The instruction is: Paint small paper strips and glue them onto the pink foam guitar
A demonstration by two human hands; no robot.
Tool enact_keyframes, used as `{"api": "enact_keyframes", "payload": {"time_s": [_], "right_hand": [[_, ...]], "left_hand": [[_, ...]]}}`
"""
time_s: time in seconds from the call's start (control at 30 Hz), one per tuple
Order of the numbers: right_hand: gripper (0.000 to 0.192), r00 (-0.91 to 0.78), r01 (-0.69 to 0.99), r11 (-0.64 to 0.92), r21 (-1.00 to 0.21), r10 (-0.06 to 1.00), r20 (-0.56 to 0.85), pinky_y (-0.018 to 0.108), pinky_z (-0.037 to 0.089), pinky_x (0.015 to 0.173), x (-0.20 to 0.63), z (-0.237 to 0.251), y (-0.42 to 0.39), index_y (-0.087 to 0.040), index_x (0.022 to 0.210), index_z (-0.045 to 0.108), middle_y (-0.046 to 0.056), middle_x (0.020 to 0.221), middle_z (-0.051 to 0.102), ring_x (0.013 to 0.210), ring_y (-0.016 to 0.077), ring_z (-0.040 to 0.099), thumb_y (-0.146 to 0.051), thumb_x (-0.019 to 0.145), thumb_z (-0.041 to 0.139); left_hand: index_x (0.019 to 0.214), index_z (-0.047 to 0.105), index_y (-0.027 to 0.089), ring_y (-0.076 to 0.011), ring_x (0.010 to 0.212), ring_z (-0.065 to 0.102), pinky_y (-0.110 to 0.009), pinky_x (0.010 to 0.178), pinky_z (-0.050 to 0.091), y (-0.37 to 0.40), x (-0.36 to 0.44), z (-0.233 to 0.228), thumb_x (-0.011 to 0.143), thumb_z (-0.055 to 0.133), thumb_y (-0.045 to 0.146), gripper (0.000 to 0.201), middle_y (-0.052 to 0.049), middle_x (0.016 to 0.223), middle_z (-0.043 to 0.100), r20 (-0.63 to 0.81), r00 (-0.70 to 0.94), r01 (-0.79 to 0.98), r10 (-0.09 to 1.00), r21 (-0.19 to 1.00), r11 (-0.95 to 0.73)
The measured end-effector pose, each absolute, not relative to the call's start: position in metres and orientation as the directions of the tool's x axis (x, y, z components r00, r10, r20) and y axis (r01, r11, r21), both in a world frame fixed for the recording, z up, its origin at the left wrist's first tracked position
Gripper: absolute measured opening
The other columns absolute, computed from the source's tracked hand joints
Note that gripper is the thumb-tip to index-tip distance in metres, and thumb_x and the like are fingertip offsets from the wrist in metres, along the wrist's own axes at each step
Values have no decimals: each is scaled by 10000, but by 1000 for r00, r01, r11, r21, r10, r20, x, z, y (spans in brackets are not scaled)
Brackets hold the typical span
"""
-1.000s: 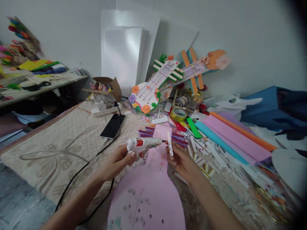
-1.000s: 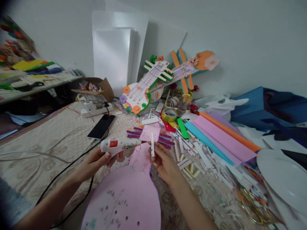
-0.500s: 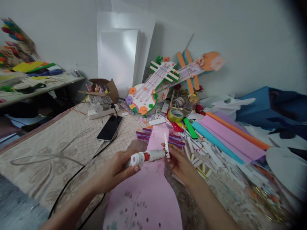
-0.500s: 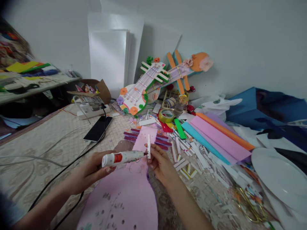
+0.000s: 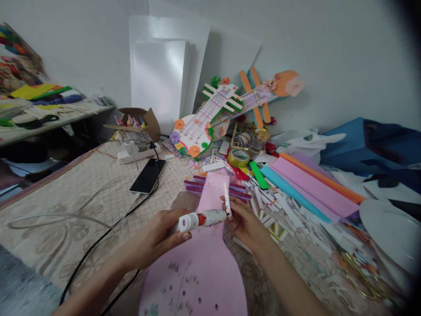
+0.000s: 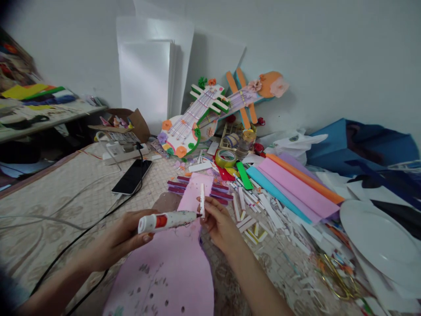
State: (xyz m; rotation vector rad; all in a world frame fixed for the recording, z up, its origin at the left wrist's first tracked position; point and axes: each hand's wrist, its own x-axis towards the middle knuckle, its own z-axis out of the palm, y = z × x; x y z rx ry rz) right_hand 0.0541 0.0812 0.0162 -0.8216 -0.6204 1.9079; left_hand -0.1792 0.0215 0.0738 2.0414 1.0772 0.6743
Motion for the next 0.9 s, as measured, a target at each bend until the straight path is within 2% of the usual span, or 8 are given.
{"api": "enact_keyframes", "payload": {"time_s": [0.23, 0.5, 0.67, 0.9], "right_hand": [[214, -359, -551, -441, -709, 892, -275, 112, 395, 430, 54, 18, 80, -142, 875, 694, -25, 652, 614, 467, 13, 466, -205, 677, 745], [183, -342, -539, -413, -734, 904, -258, 117, 389, 426, 52, 18, 77, -148, 833, 682, -45, 589, 584, 453, 18, 464, -197, 669, 749], [166, -361, -528, -423, -736, 896, -257, 117, 370, 418, 53, 20, 76, -155, 817, 672, -48, 577, 569, 456, 22, 465, -213, 679, 744], [181, -371, -513, -436, -739, 889, -267, 124, 367, 412, 54, 22, 75, -165, 844, 674, -43, 590, 572, 467, 32, 476, -214, 683, 742]], "left_hand": [[923, 538, 169, -128, 694, 492, -239, 637, 360, 22, -179, 75, 915, 422, 357, 221, -9, 826, 563, 77, 507, 513, 859, 773, -372], [876, 542, 163, -100, 625, 441, -220, 581, 328, 26, -177, 77, 913, 448, 338, 202, 21, 724, 511, 143, 474, 498, 869, 770, -399], [886, 548, 154, -106, 625, 450, -221, 559, 330, 30, -175, 79, 915, 441, 351, 226, 5, 736, 536, 154, 435, 520, 887, 761, -387], [784, 537, 144, -103, 608, 438, -216, 541, 322, 37, -174, 82, 922, 401, 390, 312, 10, 693, 510, 138, 381, 586, 914, 728, -355]]}}
